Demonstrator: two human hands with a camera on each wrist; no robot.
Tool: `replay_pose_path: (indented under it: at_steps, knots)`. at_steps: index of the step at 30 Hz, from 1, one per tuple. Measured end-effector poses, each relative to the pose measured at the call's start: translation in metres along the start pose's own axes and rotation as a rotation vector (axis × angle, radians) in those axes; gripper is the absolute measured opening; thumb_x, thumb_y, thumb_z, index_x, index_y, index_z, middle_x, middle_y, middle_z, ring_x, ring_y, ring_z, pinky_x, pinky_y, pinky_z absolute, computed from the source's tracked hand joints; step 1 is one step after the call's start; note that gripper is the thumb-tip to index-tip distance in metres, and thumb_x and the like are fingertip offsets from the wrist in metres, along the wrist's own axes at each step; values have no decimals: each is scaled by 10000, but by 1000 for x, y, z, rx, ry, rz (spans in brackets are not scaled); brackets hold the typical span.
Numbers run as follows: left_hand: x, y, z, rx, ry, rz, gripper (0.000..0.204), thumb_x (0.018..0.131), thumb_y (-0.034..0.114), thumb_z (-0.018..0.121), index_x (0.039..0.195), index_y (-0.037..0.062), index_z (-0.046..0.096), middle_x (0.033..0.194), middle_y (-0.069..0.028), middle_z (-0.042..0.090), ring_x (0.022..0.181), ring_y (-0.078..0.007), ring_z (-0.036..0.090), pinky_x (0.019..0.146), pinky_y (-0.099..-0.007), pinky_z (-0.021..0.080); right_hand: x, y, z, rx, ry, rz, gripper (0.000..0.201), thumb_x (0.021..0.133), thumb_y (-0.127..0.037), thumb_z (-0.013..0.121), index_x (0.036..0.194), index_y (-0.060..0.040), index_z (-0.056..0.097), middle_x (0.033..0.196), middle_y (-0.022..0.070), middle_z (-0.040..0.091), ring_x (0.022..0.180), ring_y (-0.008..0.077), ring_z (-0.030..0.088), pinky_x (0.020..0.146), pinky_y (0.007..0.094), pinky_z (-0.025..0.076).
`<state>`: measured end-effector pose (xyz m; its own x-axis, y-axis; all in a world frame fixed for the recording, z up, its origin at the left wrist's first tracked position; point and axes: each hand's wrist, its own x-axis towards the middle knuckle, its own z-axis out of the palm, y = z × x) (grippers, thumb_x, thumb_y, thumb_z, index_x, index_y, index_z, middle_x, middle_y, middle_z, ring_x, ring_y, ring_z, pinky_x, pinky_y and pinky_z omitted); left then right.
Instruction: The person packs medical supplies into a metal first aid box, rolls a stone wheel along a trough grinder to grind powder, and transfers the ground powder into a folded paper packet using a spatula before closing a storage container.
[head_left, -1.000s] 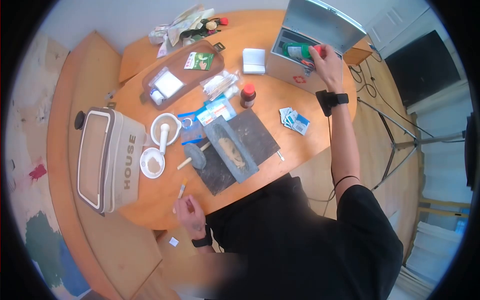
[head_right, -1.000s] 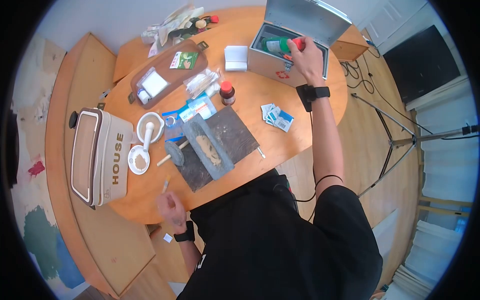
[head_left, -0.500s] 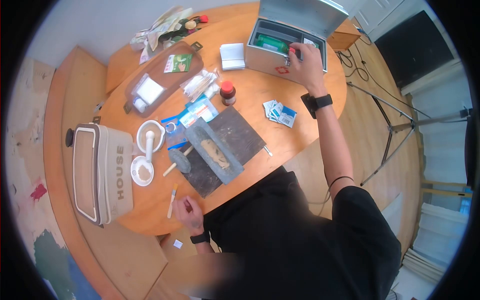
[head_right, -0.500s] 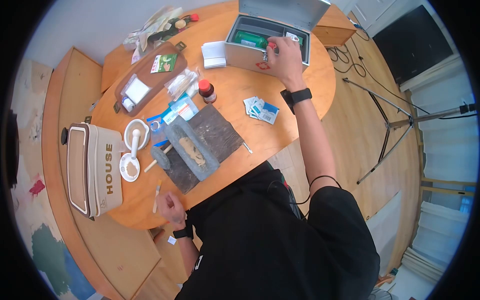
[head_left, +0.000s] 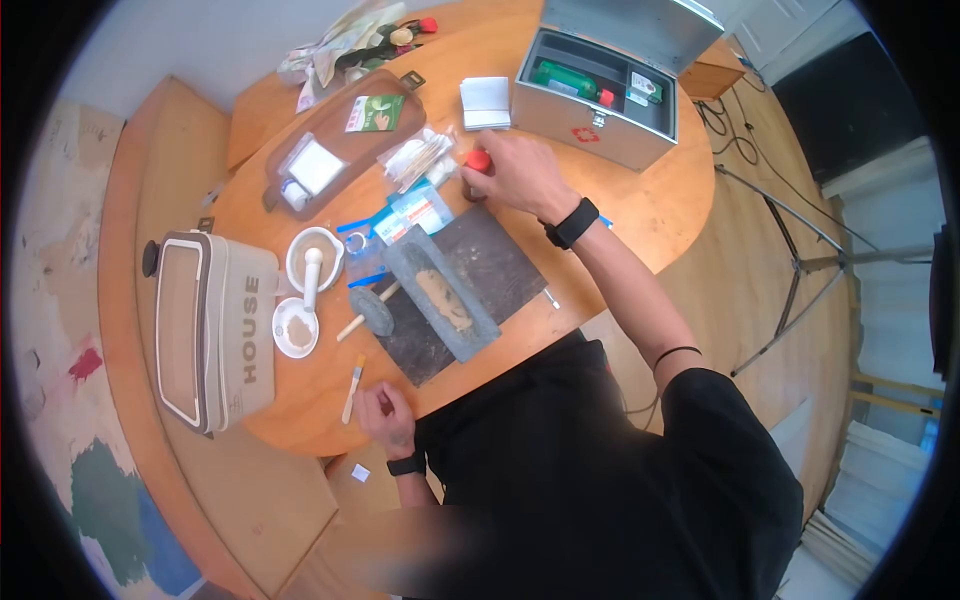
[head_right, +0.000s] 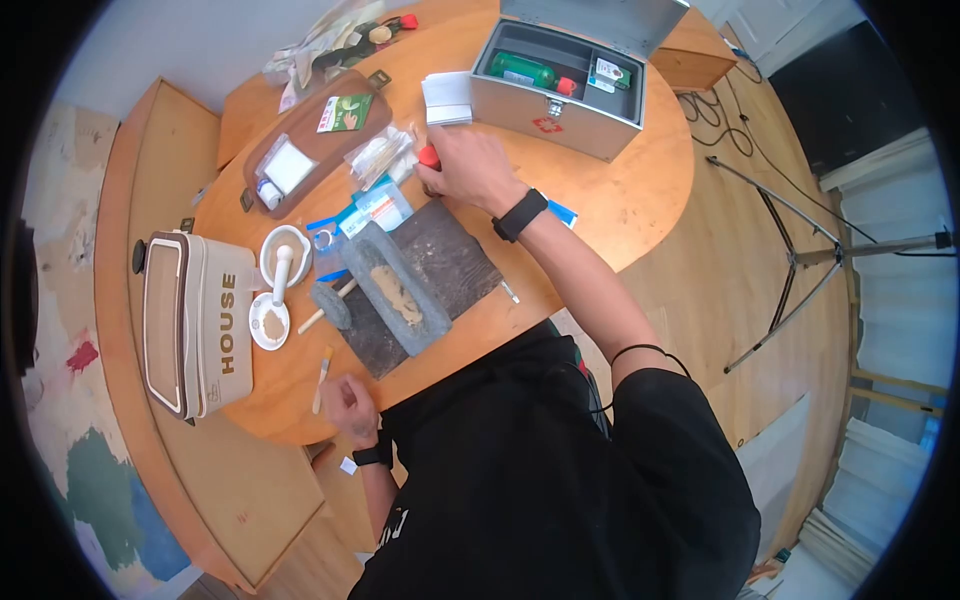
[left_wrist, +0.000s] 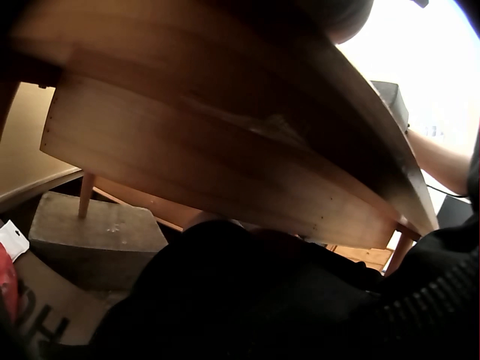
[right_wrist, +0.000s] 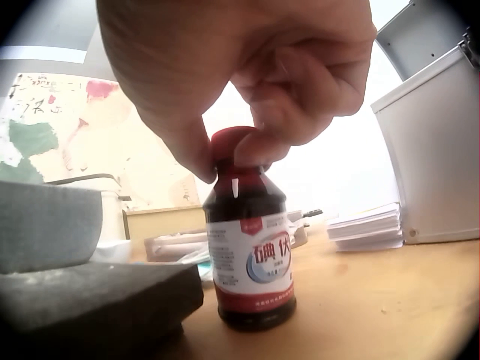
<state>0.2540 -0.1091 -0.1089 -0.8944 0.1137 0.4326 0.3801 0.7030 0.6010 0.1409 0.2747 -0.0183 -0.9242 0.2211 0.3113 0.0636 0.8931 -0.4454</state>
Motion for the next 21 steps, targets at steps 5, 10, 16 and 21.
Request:
replay_pose_path:
  at_steps: [5,10,16,21]
  knots:
    - [-1,0,0,-33,-24,-20,158,851,-28,632,739,9,526,673,-98,426,608,-264,453,534,-375,344,10,0,-61,65,137,56,353,848,-382,717,909,-41,649,736,135,686,674,333,677,626,426,530]
    - [2,6,-4,-34,-28,-10,155,860,-29,629,747,5,527,687,-99,418,610,-263,449,536,-379,348,38,53,-120,140,571,165,404,855,-403,727,1029,-42,674,832,148,724,747,311,708,700,380,555]
    - [2,4,-2,-32,-24,-24,150,860,-38,620,751,6,528,692,-102,419,607,-265,450,532,-378,351,45,123,-119,42,466,410,450,853,-416,719,1087,-37,660,946,170,724,910,338,694,810,388,536]
    - [2,5,-3,-14,-33,8,157,860,-31,626,745,8,526,688,-99,422,604,-261,450,531,-375,350,35,136,-112,-46,330,463,414,864,-383,703,1138,-79,644,970,166,721,963,352,678,833,419,521]
